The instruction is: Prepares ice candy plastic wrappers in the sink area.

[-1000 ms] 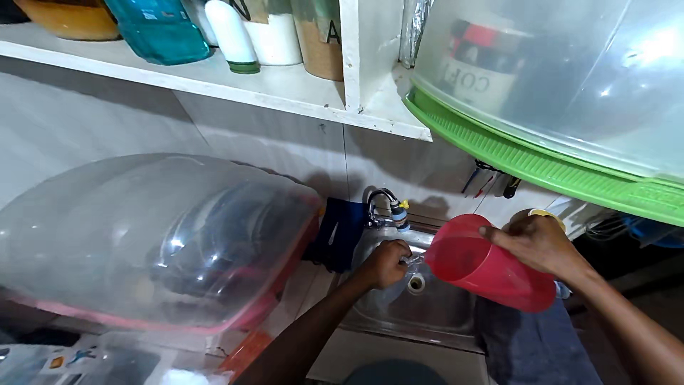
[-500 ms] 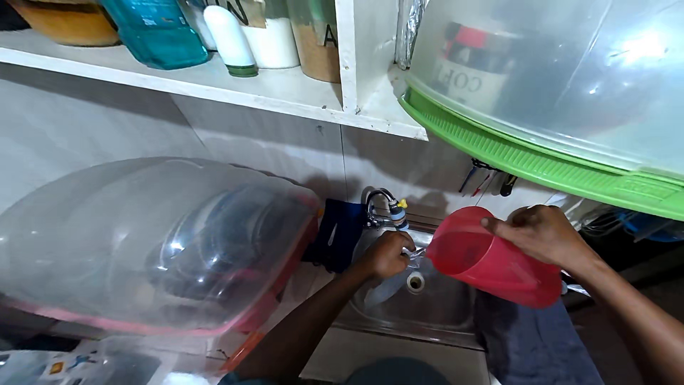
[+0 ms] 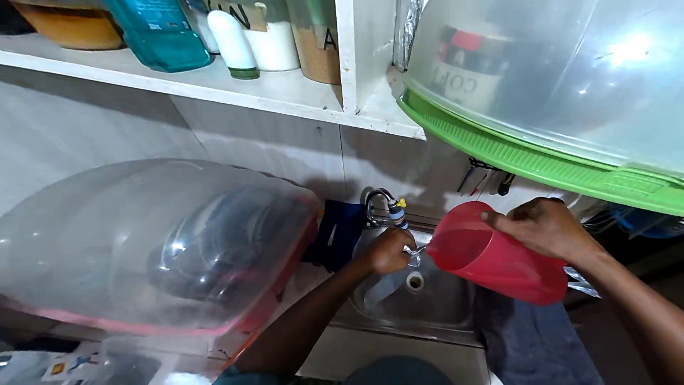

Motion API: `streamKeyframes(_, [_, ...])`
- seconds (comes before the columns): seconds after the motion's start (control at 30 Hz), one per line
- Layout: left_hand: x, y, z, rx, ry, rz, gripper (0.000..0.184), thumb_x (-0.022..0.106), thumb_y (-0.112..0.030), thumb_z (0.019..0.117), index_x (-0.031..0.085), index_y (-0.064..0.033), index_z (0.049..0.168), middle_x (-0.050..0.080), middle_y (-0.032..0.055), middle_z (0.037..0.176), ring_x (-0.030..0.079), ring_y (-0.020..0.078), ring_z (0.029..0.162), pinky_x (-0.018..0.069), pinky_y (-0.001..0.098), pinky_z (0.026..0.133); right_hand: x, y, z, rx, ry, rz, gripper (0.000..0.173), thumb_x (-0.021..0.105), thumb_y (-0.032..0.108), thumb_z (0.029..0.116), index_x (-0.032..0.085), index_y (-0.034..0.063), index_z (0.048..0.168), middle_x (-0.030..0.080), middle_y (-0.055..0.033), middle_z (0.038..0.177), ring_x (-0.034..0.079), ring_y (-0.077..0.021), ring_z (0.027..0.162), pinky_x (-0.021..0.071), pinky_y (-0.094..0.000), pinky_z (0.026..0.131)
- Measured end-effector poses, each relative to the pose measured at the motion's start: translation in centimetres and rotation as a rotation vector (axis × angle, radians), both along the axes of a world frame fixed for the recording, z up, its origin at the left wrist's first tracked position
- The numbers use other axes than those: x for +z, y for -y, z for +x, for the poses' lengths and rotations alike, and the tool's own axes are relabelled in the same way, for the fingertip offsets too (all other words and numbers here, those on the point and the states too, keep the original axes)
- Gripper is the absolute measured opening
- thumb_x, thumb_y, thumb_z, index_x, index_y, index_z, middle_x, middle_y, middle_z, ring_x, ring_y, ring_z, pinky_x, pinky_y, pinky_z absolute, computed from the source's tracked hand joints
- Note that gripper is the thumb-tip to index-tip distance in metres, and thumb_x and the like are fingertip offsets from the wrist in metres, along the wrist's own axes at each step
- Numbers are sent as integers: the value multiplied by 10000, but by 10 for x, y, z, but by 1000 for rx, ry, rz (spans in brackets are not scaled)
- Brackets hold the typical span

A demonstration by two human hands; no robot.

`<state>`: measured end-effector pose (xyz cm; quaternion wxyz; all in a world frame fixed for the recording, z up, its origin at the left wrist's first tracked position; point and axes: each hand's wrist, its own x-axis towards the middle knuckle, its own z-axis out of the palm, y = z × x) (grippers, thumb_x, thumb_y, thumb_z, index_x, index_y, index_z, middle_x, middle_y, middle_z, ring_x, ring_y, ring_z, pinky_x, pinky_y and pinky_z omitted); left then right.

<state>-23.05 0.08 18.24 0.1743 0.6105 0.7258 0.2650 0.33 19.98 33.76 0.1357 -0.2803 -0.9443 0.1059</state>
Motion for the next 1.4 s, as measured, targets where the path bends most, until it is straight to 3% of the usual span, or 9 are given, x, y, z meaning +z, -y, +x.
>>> streamKeyframes(0.73, [1, -6, 0, 2, -38, -28, 176, 662, -135, 871, 750, -146, 1023, 704, -26, 1186, 648, 131, 1109, 527, 400, 981, 5, 10, -5, 0, 33, -1, 704, 519, 863, 800, 535, 205, 548, 507, 13, 538, 543, -178, 535, 432, -449, 502])
streamKeyframes(1.0, [9, -5, 4, 35, -21, -27, 206, 650, -107, 880, 751, -141, 1056, 706, -8, 1205, 657, 142, 1109, 530, 404, 984, -16, -7, -3, 16, -46, -53, 690, 557, 839, 805, 518, 199, 550, 478, 17, 527, 506, -170, 508, 414, -437, 484])
streamKeyframes(1.13, [30, 6, 8, 148, 30, -24, 302, 608, -75, 894, 743, -169, 1147, 675, -16, 1299, 649, 121, 1152, 538, 375, 990, -67, -48, 5, -83, -251, -318, 511, 685, 689, 834, 664, 199, 693, 573, 35, 621, 537, -120, 568, 476, -396, 556])
streamKeyframes(1.23, [35, 16, 8, 224, 52, 38, 304, 595, -90, 900, 753, -194, 1139, 676, -41, 1300, 638, 90, 1173, 535, 339, 999, -140, -89, 9, -162, -490, -603, 361, 760, 527, 856, 692, 173, 837, 605, 27, 661, 555, -97, 535, 495, -329, 495])
streamKeyframes(1.33, [29, 22, 8, 253, 75, 124, 287, 593, -84, 892, 764, -191, 1096, 684, -55, 1272, 630, 53, 1174, 540, 295, 989, -232, -107, 3, -247, -617, -780, 404, 758, 527, 853, 646, 159, 732, 547, 11, 605, 496, -116, 482, 445, -350, 448])
streamKeyframes(1.4, [21, 23, 8, 256, 78, 162, 274, 595, -84, 896, 767, -187, 1084, 693, -54, 1247, 628, 49, 1172, 539, 287, 987, -290, -112, -6, -281, -676, -835, 403, 755, 528, 852, 652, 159, 729, 553, 4, 612, 508, -125, 500, 455, -364, 459])
